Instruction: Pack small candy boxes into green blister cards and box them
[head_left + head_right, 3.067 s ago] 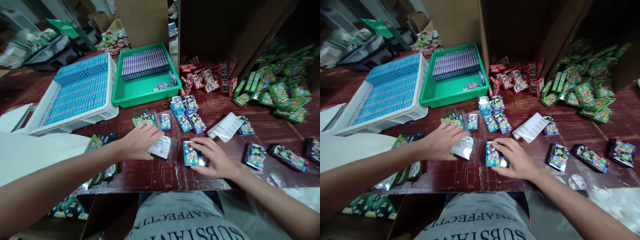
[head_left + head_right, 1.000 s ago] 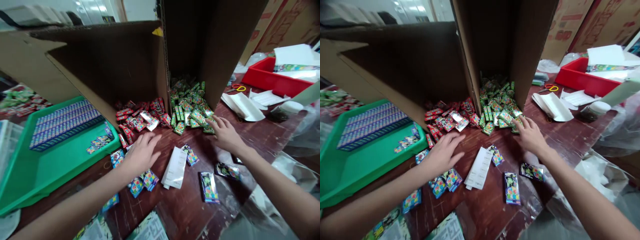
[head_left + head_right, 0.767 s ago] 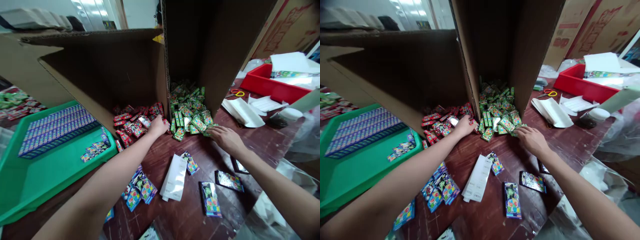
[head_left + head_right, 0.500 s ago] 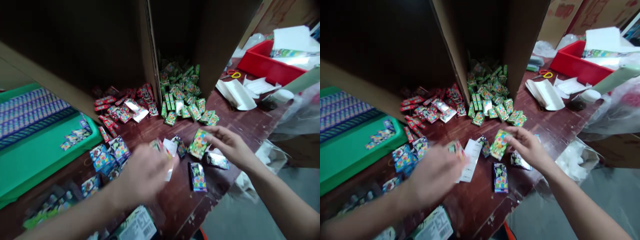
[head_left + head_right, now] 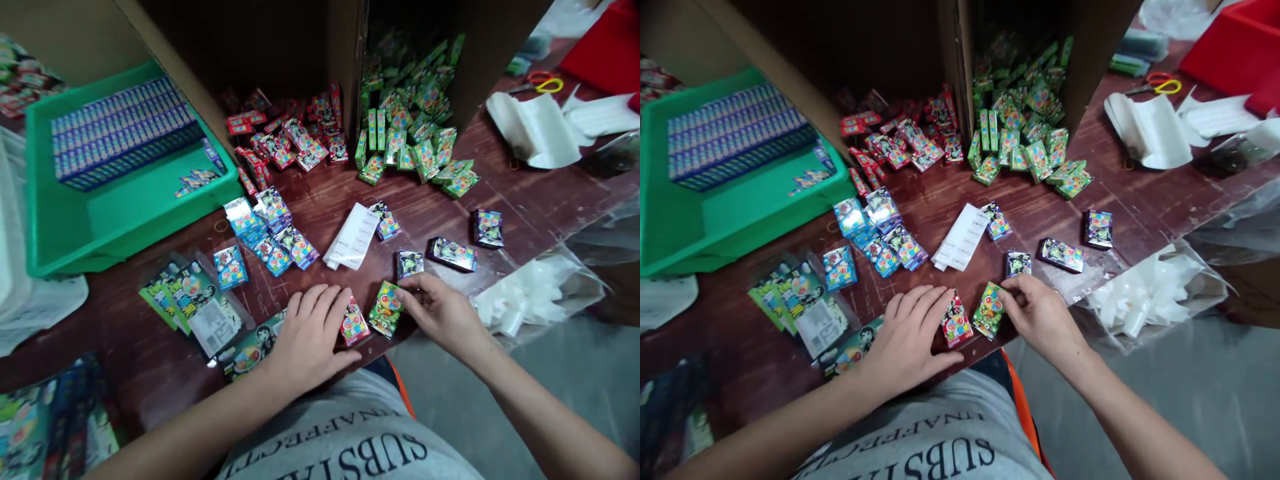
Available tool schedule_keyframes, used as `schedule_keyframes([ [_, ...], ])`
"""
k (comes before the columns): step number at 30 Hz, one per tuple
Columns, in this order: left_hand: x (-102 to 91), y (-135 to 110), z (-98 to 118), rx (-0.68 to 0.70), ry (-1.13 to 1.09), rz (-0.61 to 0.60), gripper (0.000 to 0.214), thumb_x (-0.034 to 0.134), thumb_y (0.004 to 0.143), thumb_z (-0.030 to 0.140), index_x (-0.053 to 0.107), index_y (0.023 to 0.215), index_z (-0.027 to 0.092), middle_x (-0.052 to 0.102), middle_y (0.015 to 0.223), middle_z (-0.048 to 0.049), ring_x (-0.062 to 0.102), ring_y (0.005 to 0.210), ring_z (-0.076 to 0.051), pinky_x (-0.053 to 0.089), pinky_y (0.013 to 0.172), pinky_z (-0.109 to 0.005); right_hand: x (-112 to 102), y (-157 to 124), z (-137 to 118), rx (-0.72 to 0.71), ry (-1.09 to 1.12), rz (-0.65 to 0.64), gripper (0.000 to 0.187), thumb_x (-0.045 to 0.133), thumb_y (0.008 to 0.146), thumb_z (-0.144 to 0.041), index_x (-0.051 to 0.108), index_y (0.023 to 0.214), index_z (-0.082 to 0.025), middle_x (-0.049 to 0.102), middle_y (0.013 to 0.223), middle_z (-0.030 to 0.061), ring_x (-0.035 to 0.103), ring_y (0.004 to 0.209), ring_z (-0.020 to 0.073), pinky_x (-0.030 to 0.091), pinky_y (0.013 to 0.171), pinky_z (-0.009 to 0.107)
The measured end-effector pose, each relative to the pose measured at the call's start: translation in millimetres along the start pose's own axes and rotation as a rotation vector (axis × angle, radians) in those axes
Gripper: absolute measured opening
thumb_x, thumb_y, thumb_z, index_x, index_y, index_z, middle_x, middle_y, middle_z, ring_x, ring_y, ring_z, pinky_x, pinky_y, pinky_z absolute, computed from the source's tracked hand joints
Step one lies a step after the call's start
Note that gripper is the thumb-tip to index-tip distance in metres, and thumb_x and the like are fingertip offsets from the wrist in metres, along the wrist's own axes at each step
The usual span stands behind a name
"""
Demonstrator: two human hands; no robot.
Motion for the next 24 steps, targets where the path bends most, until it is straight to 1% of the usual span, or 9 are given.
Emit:
schedule_keyframes([
  [5, 14.2, -3, 13, -0.132, -0.075, 0.070, 0.084, 0.074, 0.081, 0.046, 0.040, 0.150, 0.014, 0.057, 0.141, -0.0173, 0.044, 0.133, -0.038, 0.030, 0.109, -0.056, -7, -27, 0, 0.034, -0.371, 0.520, 0.020, 0.062, 0.091, -0.042, 0.053, 0.091, -0.024, 0.064, 0.074, 0.0021, 0.063, 0.061, 0.0198, 0.046, 0.056, 0.031],
  [7, 18.1, -6, 20, -0.153, -0.090, 0.074, 0.086, 0.075, 0.081, 0.047, 0.039, 0.151, 0.013, 0.057, 0.142, -0.0175, 0.043, 0.134, -0.037, 0.029, 0.110, -0.056, 8, -43, 2, 0.054, -0.495, 0.566, 0.016, 0.060, 0.092, -0.038, 0.053, 0.089, -0.024, 0.065, 0.073, 0.0030, 0.065, 0.060, 0.0212, 0.043, 0.053, 0.032],
  [11, 20.6, -9, 27, -0.155, -0.106, 0.071, 0.088, 0.075, 0.082, 0.048, 0.036, 0.152, 0.013, 0.055, 0.145, -0.0174, 0.041, 0.137, -0.037, 0.026, 0.112, -0.057, 39, -67, -1, -0.131, -0.433, 0.250, 0.010, 0.057, 0.095, -0.031, 0.055, 0.087, -0.025, 0.065, 0.064, -0.0020, 0.061, 0.050, 0.0160, 0.041, 0.049, 0.029],
  [13, 21.0, -9, 26, -0.144, -0.111, 0.077, 0.089, 0.075, 0.082, 0.048, 0.033, 0.154, 0.015, 0.054, 0.147, -0.0172, 0.039, 0.139, -0.037, 0.025, 0.113, -0.057, 29, -66, -9, -0.320, -0.370, 0.145, 0.003, 0.060, 0.094, -0.027, 0.059, 0.095, -0.025, 0.070, 0.073, 0.0004, 0.066, 0.060, 0.0172, 0.050, 0.057, 0.030],
  [15, 21.7, -9, 23, -0.133, -0.115, 0.078, 0.092, 0.076, 0.082, 0.047, 0.031, 0.156, 0.016, 0.053, 0.149, -0.0170, 0.038, 0.140, -0.037, 0.025, 0.112, -0.057, 4, -52, -16, -0.494, -0.397, 0.095, 0.028, 0.063, 0.089, -0.024, 0.060, 0.117, -0.024, 0.076, 0.104, 0.0089, 0.072, 0.093, 0.0265, 0.057, 0.081, 0.041],
  [17, 22.4, -7, 21, -0.128, -0.120, 0.076, 0.094, 0.076, 0.081, 0.047, 0.029, 0.157, 0.017, 0.052, 0.150, -0.0168, 0.038, 0.140, -0.038, 0.026, 0.110, -0.057, -20, -27, -19, -0.608, -0.522, -0.065, 0.065, 0.065, 0.083, -0.022, 0.048, 0.145, -0.023, 0.056, 0.150, 0.0134, 0.051, 0.136, 0.0392, 0.041, 0.110, 0.061],
  [19, 22.5, -6, 21, -0.131, -0.124, 0.072, 0.096, 0.077, 0.080, 0.046, 0.028, 0.157, 0.018, 0.052, 0.151, -0.0162, 0.038, 0.140, -0.038, 0.025, 0.110, -0.058, -32, 1, -18, -0.705, -0.598, -0.277, 0.088, 0.066, 0.076, -0.019, 0.034, 0.158, -0.026, 0.033, 0.166, 0.0074, 0.030, 0.150, 0.0429, 0.023, 0.120, 0.070],
  [20, 22.3, -6, 21, -0.133, -0.126, 0.070, 0.096, 0.077, 0.079, 0.045, 0.027, 0.158, 0.018, 0.052, 0.151, -0.0157, 0.038, 0.140, -0.037, 0.024, 0.111, -0.058, -33, 13, -18, -0.749, -0.608, -0.371, 0.094, 0.066, 0.074, -0.018, 0.030, 0.160, -0.028, 0.030, 0.167, 0.0049, 0.027, 0.152, 0.0428, 0.018, 0.121, 0.070],
  [24, 20.2, -6, 23, -0.150, -0.124, 0.066, 0.098, 0.078, 0.077, 0.043, 0.027, 0.157, 0.017, 0.053, 0.151, -0.0147, 0.036, 0.142, -0.036, 0.019, 0.114, -0.057, -15, 43, -25, -0.893, -0.573, -0.572, 0.085, 0.073, 0.075, -0.029, 0.042, 0.155, -0.030, 0.055, 0.152, 0.0047, 0.046, 0.141, 0.0378, 0.016, 0.123, 0.067],
])
Point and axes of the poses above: each hand's wrist, its own y-axis towards the middle knuckle, its own x-axis out of the palm, z = x × y, the point moved 4 cm from there along y, towards the middle knuckle
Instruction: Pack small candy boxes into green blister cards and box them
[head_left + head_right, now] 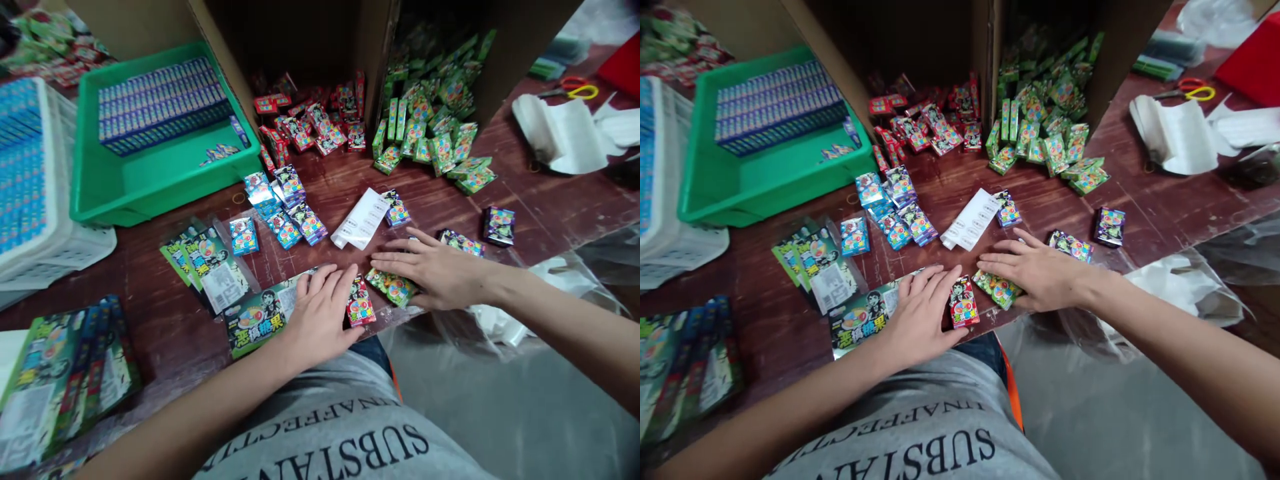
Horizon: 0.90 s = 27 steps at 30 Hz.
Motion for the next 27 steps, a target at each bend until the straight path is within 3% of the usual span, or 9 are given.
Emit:
schedule_keyframes([
  [2, -1.0, -1, 0, -0.015, -0.003, 0.006, 0.099, 0.079, 0.076, 0.045, 0.029, 0.156, 0.016, 0.053, 0.150, -0.0145, 0.036, 0.142, -0.036, 0.019, 0.116, -0.056, 6, 13, -3, -0.014, -0.024, -0.009, 0.075, 0.078, 0.077, -0.047, 0.055, 0.144, -0.025, 0.066, 0.136, 0.0093, 0.056, 0.128, 0.0366, 0.018, 0.122, 0.066],
  [4, -1.4, -1, -1, -0.025, -0.007, 0.005, 0.098, 0.079, 0.075, 0.045, 0.030, 0.156, 0.016, 0.053, 0.150, -0.0143, 0.037, 0.142, -0.036, 0.019, 0.116, -0.055, 12, 20, -10, 0.017, -0.062, 0.010, 0.079, 0.077, 0.073, -0.067, 0.061, 0.134, -0.018, 0.069, 0.125, 0.0143, 0.059, 0.120, 0.0374, 0.019, 0.122, 0.066],
  [8, -0.9, 2, -3, -0.031, -0.012, -0.023, 0.099, 0.078, 0.076, 0.044, 0.028, 0.157, 0.016, 0.053, 0.150, -0.0145, 0.037, 0.142, -0.036, 0.019, 0.116, -0.057, 26, 20, -23, 0.052, -0.038, 0.107, 0.097, 0.066, 0.070, -0.084, 0.057, 0.134, -0.012, 0.059, 0.137, 0.0217, 0.050, 0.132, 0.0412, 0.017, 0.122, 0.067],
  [12, -4.7, 1, -4, 0.028, -0.004, -0.055, 0.106, 0.079, 0.076, 0.051, 0.022, 0.159, 0.017, 0.050, 0.153, -0.0153, 0.033, 0.145, -0.036, 0.017, 0.118, -0.056, 44, 19, -34, 0.013, 0.098, 0.149, 0.086, 0.065, 0.083, -0.071, 0.047, 0.144, -0.013, 0.056, 0.145, 0.0183, 0.049, 0.136, 0.0347, 0.021, 0.125, 0.060],
  [16, -20.1, -14, -22, 0.003, 0.069, -0.025, 0.120, 0.083, 0.070, 0.059, 0.016, 0.161, 0.018, 0.034, 0.164, -0.0169, 0.026, 0.150, -0.037, 0.014, 0.121, -0.055, 46, 19, -39, 0.022, 0.180, 0.192, 0.073, 0.071, 0.086, -0.053, 0.046, 0.146, -0.020, 0.058, 0.142, 0.0121, 0.051, 0.133, 0.0326, 0.020, 0.124, 0.063],
  [19, -32.7, -31, -45, -0.106, 0.119, -0.001, 0.113, 0.084, 0.070, 0.051, 0.024, 0.158, 0.016, 0.043, 0.156, -0.0191, 0.033, 0.145, -0.039, 0.021, 0.118, -0.056, 39, 20, -40, -0.005, 0.283, 0.211, 0.074, 0.075, 0.083, -0.048, 0.046, 0.147, -0.026, 0.059, 0.140, 0.0097, 0.052, 0.130, 0.0316, 0.018, 0.123, 0.065],
  [21, -37.2, -41, -54, -0.106, 0.097, -0.023, 0.100, 0.083, 0.073, 0.045, 0.031, 0.154, 0.016, 0.051, 0.148, -0.0175, 0.039, 0.139, -0.036, 0.025, 0.116, -0.054, 36, 24, -42, -0.045, 0.351, 0.186, 0.075, 0.078, 0.080, -0.046, 0.046, 0.146, -0.029, 0.059, 0.139, 0.0088, 0.054, 0.128, 0.0311, 0.015, 0.123, 0.066],
  [27, -37.8, -57, -50, -0.007, -0.069, -0.060, 0.095, 0.082, 0.074, 0.038, 0.031, 0.152, 0.020, 0.050, 0.145, -0.0139, 0.045, 0.134, -0.031, 0.029, 0.117, -0.049, 32, 46, -49, -0.074, 0.359, 0.148, 0.077, 0.081, 0.077, -0.045, 0.048, 0.144, -0.028, 0.061, 0.136, 0.0072, 0.054, 0.126, 0.0303, 0.013, 0.125, 0.063],
])
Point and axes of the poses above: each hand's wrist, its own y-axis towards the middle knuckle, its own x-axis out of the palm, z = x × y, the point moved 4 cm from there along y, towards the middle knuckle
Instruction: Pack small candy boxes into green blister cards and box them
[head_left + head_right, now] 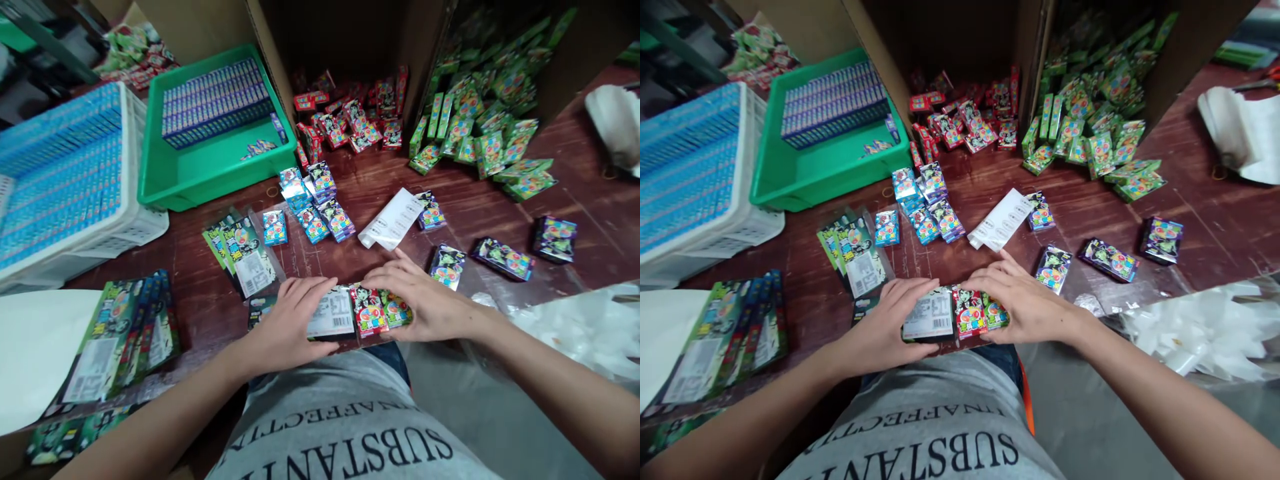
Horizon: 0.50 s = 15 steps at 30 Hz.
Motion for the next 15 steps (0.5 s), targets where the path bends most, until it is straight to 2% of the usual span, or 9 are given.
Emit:
schedule_keyframes([
  [3, 6.0, -2, -3, 0.005, 0.007, 0.018, 0.093, 0.080, 0.077, 0.036, 0.031, 0.154, 0.020, 0.047, 0.147, -0.0146, 0.044, 0.134, -0.031, 0.034, 0.115, -0.049, 8, 8, -3, 0.004, -0.055, 0.026, 0.078, 0.081, 0.077, -0.043, 0.047, 0.146, -0.027, 0.061, 0.138, 0.0073, 0.052, 0.127, 0.0313, 0.014, 0.125, 0.063],
  [7, 11.5, 0, -11, 0.036, 0.023, -0.003, 0.087, 0.080, 0.078, 0.037, 0.037, 0.152, 0.021, 0.048, 0.146, -0.0136, 0.046, 0.131, -0.032, 0.037, 0.112, -0.050, 20, 12, -2, 0.033, -0.082, 0.021, 0.087, 0.081, 0.077, -0.042, 0.041, 0.151, -0.021, 0.061, 0.138, 0.0101, 0.051, 0.128, 0.0325, 0.015, 0.126, 0.062],
  [11, 7.1, 1, -14, 0.043, -0.044, -0.034, 0.086, 0.081, 0.077, 0.037, 0.040, 0.151, 0.024, 0.047, 0.147, -0.0119, 0.046, 0.133, -0.031, 0.037, 0.114, -0.050, 16, 11, 0, 0.068, -0.021, 0.037, 0.092, 0.081, 0.076, -0.044, 0.036, 0.153, -0.022, 0.062, 0.133, 0.0110, 0.053, 0.127, 0.0330, 0.015, 0.125, 0.064],
  [15, 0.8, -1, -13, -0.029, -0.070, 0.027, 0.089, 0.084, 0.074, 0.039, 0.040, 0.150, 0.026, 0.048, 0.145, -0.0111, 0.047, 0.133, -0.031, 0.039, 0.113, -0.049, 8, 9, -2, 0.100, -0.027, 0.117, 0.086, 0.080, 0.078, -0.044, 0.037, 0.150, -0.026, 0.061, 0.135, 0.0099, 0.053, 0.127, 0.0336, 0.016, 0.125, 0.066],
])
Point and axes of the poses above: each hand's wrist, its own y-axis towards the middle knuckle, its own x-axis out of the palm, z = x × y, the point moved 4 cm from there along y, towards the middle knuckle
